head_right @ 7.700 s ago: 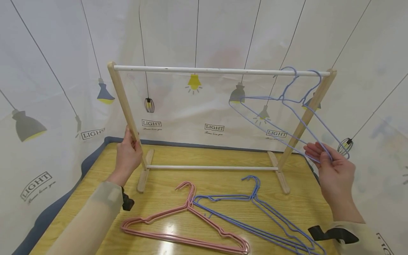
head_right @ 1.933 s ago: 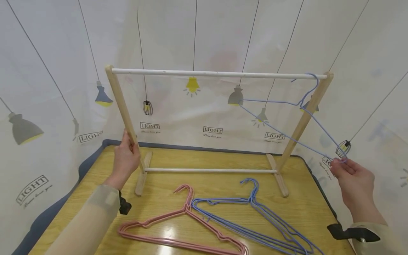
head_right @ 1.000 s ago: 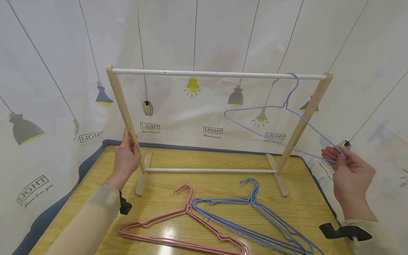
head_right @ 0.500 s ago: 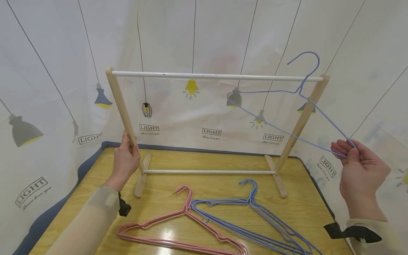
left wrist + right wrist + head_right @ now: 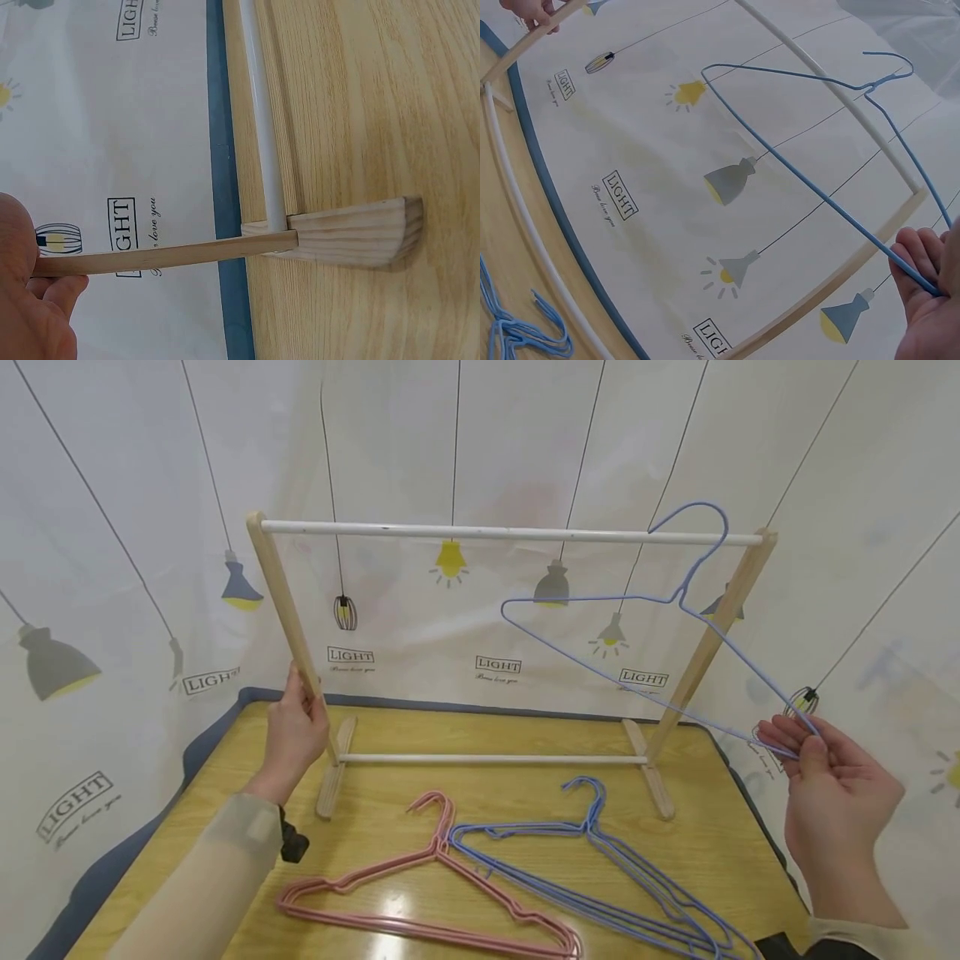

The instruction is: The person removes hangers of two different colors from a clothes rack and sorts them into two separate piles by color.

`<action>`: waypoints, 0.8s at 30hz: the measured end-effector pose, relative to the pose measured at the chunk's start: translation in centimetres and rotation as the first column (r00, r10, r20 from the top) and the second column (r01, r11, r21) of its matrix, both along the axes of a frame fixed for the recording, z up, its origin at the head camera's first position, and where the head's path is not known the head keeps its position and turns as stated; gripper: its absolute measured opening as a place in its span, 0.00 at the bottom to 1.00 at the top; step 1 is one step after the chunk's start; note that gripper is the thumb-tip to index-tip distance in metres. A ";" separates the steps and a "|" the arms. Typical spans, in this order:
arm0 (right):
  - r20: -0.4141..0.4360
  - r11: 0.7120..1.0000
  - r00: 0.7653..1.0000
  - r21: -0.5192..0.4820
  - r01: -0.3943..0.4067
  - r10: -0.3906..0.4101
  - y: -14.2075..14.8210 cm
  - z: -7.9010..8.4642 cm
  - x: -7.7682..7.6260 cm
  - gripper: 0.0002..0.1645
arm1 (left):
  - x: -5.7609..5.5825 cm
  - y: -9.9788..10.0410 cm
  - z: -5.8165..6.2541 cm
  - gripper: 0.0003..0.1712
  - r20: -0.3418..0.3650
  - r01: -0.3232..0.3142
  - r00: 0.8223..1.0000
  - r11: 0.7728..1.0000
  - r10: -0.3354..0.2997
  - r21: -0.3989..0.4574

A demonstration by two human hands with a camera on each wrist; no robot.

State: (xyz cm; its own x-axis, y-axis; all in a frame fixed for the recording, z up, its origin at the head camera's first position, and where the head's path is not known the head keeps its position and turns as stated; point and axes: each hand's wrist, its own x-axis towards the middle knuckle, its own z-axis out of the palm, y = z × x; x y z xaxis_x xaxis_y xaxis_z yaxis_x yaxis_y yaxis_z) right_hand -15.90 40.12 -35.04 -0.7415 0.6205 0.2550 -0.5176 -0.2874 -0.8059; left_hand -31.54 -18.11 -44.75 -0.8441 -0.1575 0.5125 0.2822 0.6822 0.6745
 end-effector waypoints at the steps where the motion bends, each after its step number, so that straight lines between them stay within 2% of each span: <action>1: -0.006 1.000 1.000 -0.005 -0.010 0.010 -0.1 -0.2 0.2 0.20 | 0.0 0.0 0.0 0.39 -0.001 0.001 1.000 1.000 -0.001 -0.001; 5: -0.048 0.997 0.996 -0.027 -0.071 0.069 -0.3 -1.4 0.9 0.20 | 0.0 0.0 0.0 0.39 -0.001 0.002 1.000 1.000 -0.002 -0.002; 8: -0.047 0.995 0.994 -0.031 -0.097 0.096 -0.4 -2.6 1.6 0.19 | 0.0 -0.1 0.0 0.39 -0.002 -0.002 1.000 1.000 0.002 -0.009; 12: 0.031 0.994 0.994 -0.031 -0.103 0.104 -0.5 -4.6 2.5 0.16 | 0.0 0.0 -0.1 0.38 -0.005 -0.001 1.000 1.000 0.001 -0.011; 18: 0.118 0.987 0.980 -0.052 -0.155 0.160 -0.6 -7.4 3.9 0.15 | 0.0 0.0 0.0 0.37 -0.016 0.001 1.000 1.000 -0.002 -0.011; 24: 0.144 0.960 0.949 -0.062 -0.274 0.281 -0.6 -9.7 5.3 0.15 | -0.1 -0.1 0.0 0.35 -0.030 0.004 1.000 1.000 -0.005 -0.023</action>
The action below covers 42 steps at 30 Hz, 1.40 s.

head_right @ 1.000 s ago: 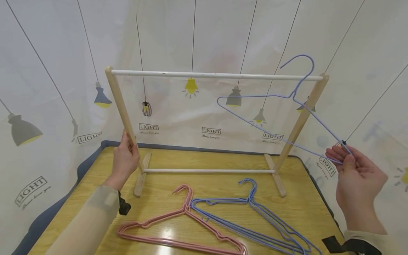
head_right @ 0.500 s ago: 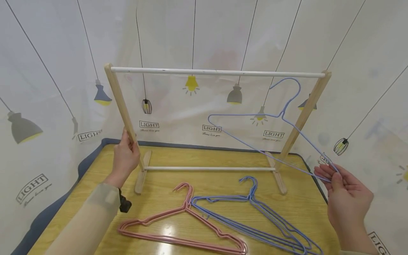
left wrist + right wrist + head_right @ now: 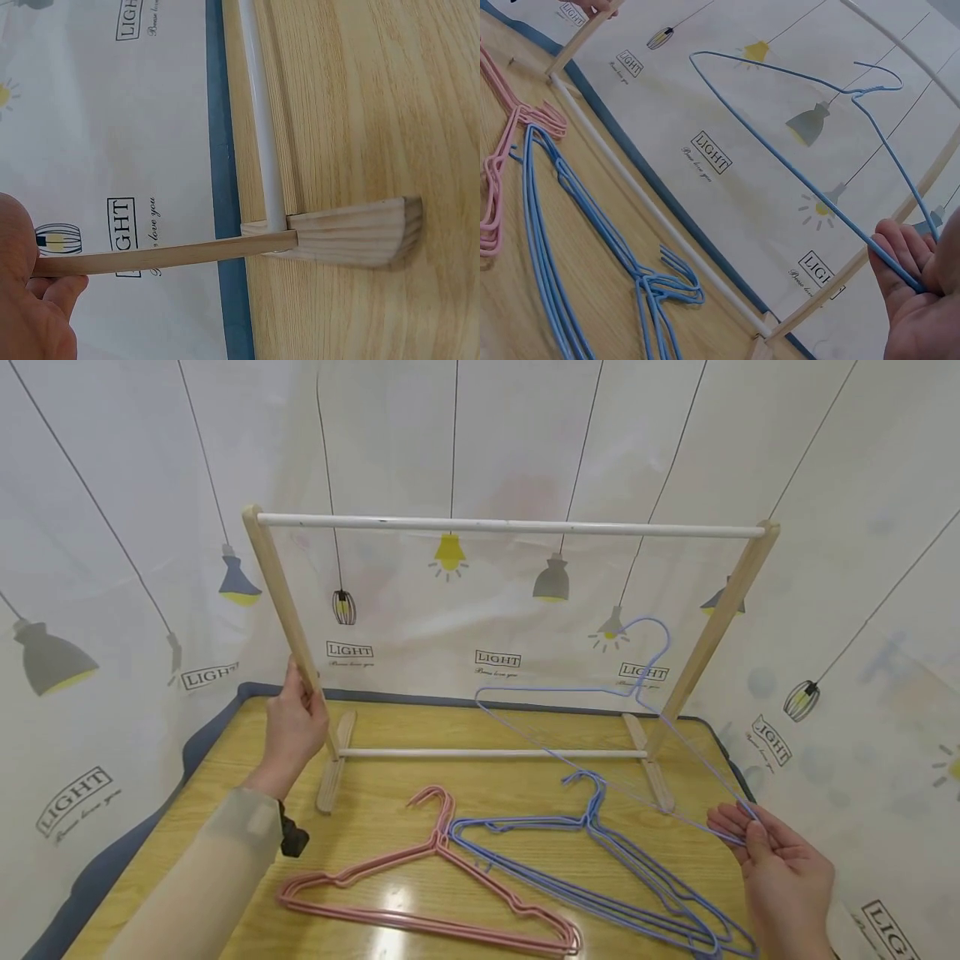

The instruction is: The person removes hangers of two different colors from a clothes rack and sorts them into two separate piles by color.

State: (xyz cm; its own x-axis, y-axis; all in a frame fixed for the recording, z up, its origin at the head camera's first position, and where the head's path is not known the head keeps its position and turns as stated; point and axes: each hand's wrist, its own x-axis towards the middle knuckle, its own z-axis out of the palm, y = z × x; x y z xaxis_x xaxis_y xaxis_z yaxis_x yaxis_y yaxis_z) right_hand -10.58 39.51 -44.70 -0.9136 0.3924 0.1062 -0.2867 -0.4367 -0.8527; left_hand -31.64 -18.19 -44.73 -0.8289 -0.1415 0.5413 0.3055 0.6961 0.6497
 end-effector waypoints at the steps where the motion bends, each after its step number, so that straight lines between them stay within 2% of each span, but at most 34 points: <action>1: 0.010 1.000 1.000 0.001 -0.027 0.027 0.1 -0.3 0.2 0.15 | 0.0 0.0 0.0 0.35 0.001 -0.001 1.000 1.000 0.001 0.000; 4: 0.071 0.995 0.994 0.037 -0.091 0.088 0.4 -1.0 0.7 0.17 | 0.0 0.1 0.1 0.35 0.005 -0.004 1.000 1.000 0.004 0.003; 8: 0.207 0.983 0.972 0.123 -0.136 0.108 0.8 -1.7 1.0 0.18 | 0.0 0.1 0.2 0.35 0.013 -0.005 1.000 1.000 0.005 0.012; 10: 0.246 0.974 0.961 0.149 -0.169 0.129 1.0 -2.3 1.2 0.18 | 0.1 0.2 0.3 0.35 0.015 -0.003 1.000 1.000 0.002 0.015; 14: 0.282 0.954 0.941 0.174 -0.244 0.189 1.2 -3.7 1.8 0.18 | 0.2 0.2 0.3 0.36 0.015 -0.002 1.000 1.000 0.002 0.013; 18: 0.293 0.939 0.922 0.157 -0.307 0.252 1.4 -4.9 2.4 0.24 | 0.1 0.1 0.3 0.36 0.010 -0.006 1.000 1.000 0.006 0.012; 22: 0.262 0.930 0.914 0.119 -0.349 0.309 1.7 -5.6 2.8 0.29 | 0.1 0.1 0.2 0.37 0.011 -0.009 1.000 1.000 0.009 0.014; 25: 0.292 0.934 0.909 0.105 -0.341 0.299 1.9 -6.0 3.0 0.30 | 0.1 0.1 0.2 0.37 0.019 -0.004 1.000 1.000 0.004 0.016; 30: 0.392 0.936 0.878 0.100 -0.337 0.274 2.2 -6.3 3.1 0.32 | 0.1 0.1 0.2 0.38 0.029 -0.001 1.000 1.000 0.000 0.020; 33: 0.471 0.938 0.847 0.107 -0.331 0.245 2.4 -6.5 2.9 0.32 | 0.1 0.1 0.2 0.38 0.031 -0.002 1.000 1.000 0.002 0.016; 37: 0.585 0.944 0.789 0.117 -0.309 0.186 2.6 -6.5 2.5 0.26 | 0.2 0.2 0.2 0.38 0.037 -0.001 0.999 1.000 0.001 0.016; 42: 0.649 0.947 0.744 0.109 -0.301 0.162 2.8 -6.8 2.4 0.25 | 0.2 0.2 0.2 0.38 0.036 -0.002 0.999 1.000 0.001 0.015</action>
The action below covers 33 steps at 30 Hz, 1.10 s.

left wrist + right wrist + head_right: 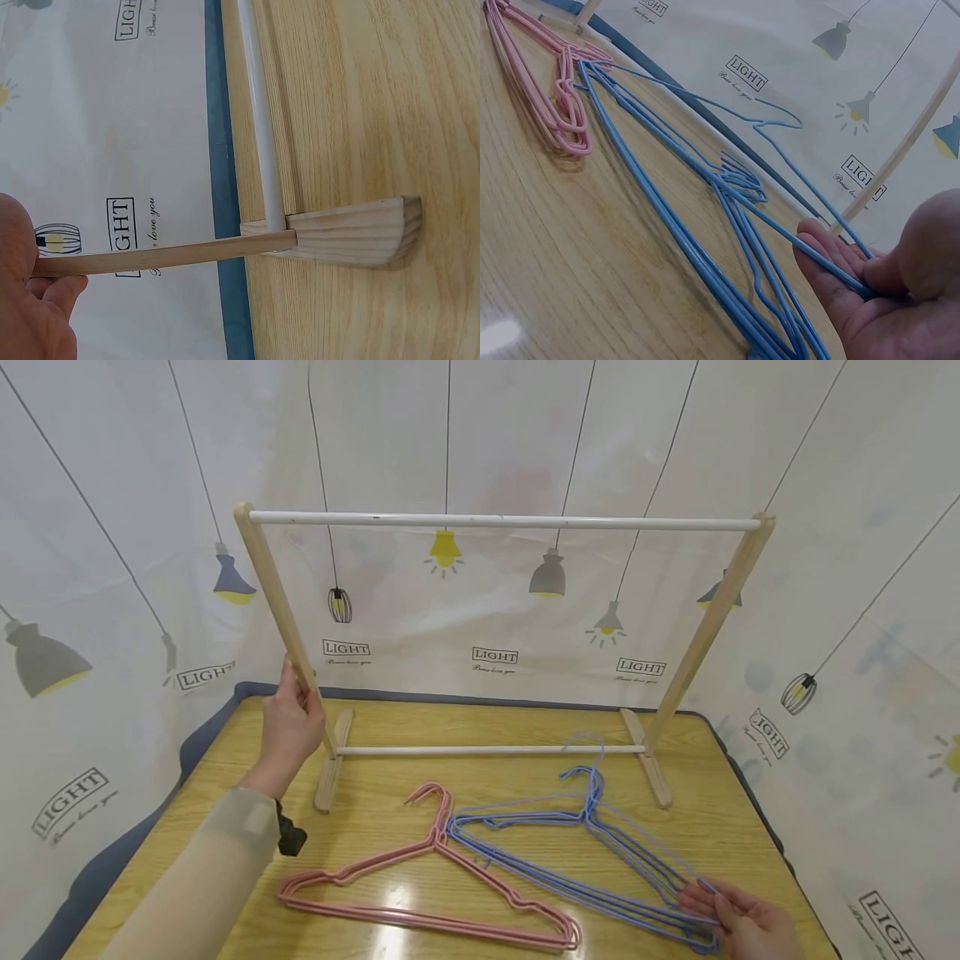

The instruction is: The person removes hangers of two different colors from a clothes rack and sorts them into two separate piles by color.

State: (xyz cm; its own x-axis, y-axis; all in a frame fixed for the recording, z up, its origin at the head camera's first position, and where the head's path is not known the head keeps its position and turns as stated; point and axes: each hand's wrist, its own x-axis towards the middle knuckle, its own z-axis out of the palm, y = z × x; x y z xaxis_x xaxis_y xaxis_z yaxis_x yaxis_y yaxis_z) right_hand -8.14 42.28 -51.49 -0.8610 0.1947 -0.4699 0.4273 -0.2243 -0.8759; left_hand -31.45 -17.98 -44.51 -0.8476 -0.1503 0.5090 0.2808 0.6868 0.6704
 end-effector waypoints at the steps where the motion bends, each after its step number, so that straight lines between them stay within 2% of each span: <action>1: 0.009 1.000 1.000 0.010 -0.005 0.005 0.0 -0.1 0.0 0.24 | 0.0 0.0 0.0 0.38 -0.003 0.000 1.000 1.000 0.000 0.000; 4: 0.022 0.997 0.999 0.069 -0.034 0.033 -0.1 -0.5 0.0 0.23 | 0.0 0.0 0.0 0.37 -0.006 -0.005 1.000 1.000 0.005 -0.004; 6: 0.027 0.996 0.999 0.082 -0.035 0.032 -0.2 -0.7 0.0 0.26 | 0.0 0.0 -0.1 0.37 -0.004 -0.006 1.000 1.000 0.006 -0.007; 12: 0.052 0.999 0.999 0.053 -0.014 0.011 0.1 -1.3 -0.1 0.29 | 0.0 0.0 -0.2 0.38 0.006 0.001 1.000 1.000 -0.001 0.000; 16: 0.031 0.999 0.999 0.045 -0.023 0.021 0.3 -1.8 -0.1 0.29 | 0.1 0.0 -0.1 0.38 0.008 -0.004 1.000 1.000 0.003 0.007; 21: 0.013 0.992 1.000 0.124 -0.013 0.012 0.1 -2.3 -0.1 0.27 | -0.1 -0.1 -0.2 0.37 0.001 -0.001 1.000 1.000 0.001 0.004; 26: 0.008 0.954 1.000 0.299 -0.008 0.005 -0.4 -2.6 -0.2 0.27 | -0.1 -0.1 -0.2 0.37 -0.004 0.000 1.000 1.000 0.000 0.004; 31: 0.024 0.932 0.999 0.363 0.023 -0.034 -0.3 -2.8 -0.3 0.31 | 0.0 -0.1 -0.1 0.38 0.001 -0.002 1.000 1.000 0.002 0.003; 33: 0.026 0.908 0.999 0.418 0.011 -0.024 -0.2 -2.7 -0.3 0.33 | 0.0 -0.1 -0.1 0.37 0.007 -0.002 1.000 1.000 0.002 0.005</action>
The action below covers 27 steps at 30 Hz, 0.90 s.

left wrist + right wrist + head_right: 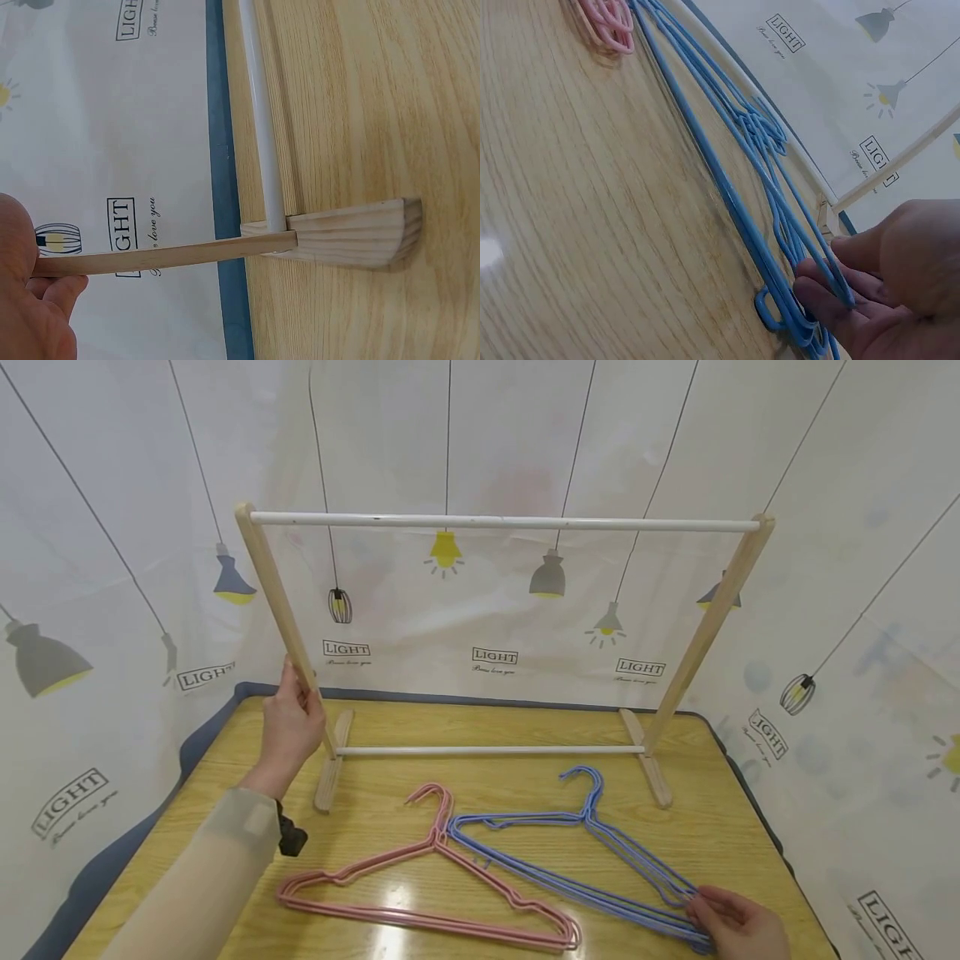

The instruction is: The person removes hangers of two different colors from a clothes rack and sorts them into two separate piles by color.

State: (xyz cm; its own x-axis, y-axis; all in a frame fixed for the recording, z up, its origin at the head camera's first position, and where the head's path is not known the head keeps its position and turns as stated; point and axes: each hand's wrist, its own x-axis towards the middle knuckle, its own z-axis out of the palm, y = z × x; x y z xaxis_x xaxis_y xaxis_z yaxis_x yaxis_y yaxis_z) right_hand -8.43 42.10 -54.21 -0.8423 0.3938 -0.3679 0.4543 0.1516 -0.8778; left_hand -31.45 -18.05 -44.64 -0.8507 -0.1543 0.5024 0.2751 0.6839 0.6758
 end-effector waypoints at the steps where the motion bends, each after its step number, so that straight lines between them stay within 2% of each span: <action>1: -0.001 1.000 1.000 0.025 -0.004 0.004 0.1 0.0 0.1 0.34 | 0.0 0.0 0.0 0.37 0.003 0.000 1.000 1.000 0.000 0.001; 5: -0.013 0.987 1.000 0.159 -0.009 0.011 0.3 0.1 0.1 0.36 | 0.0 0.0 -0.1 0.37 0.008 0.001 1.000 1.000 -0.001 0.002; 10: -0.024 0.975 0.999 0.218 0.031 -0.027 0.2 0.4 -0.1 0.34 | 0.0 0.1 -0.1 0.37 -0.004 0.005 1.000 1.000 -0.005 0.002; 17: -0.034 0.964 0.999 0.264 0.043 -0.035 -0.1 1.7 -0.5 0.35 | -0.3 -0.1 -0.1 0.37 -0.003 0.020 1.000 1.000 -0.020 0.001; 22: -0.084 0.962 0.996 0.275 -0.009 0.033 -0.7 3.1 -0.7 0.33 | -0.1 -0.5 0.0 0.40 0.021 0.052 0.998 0.999 -0.053 0.010; 27: -0.188 0.941 0.976 0.335 -0.039 0.108 -1.6 5.0 -1.4 0.30 | 0.5 -0.9 0.4 0.44 0.000 0.074 0.997 0.997 -0.075 0.028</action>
State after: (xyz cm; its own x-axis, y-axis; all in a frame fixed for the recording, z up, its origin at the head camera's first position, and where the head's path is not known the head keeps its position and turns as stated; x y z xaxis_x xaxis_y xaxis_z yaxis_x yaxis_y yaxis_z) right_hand -9.83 40.48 -49.16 -0.9162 0.3978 -0.0495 0.2507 0.4722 -0.8451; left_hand -30.93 -18.90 -44.24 -0.8611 -0.1043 0.4976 0.3235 0.6426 0.6946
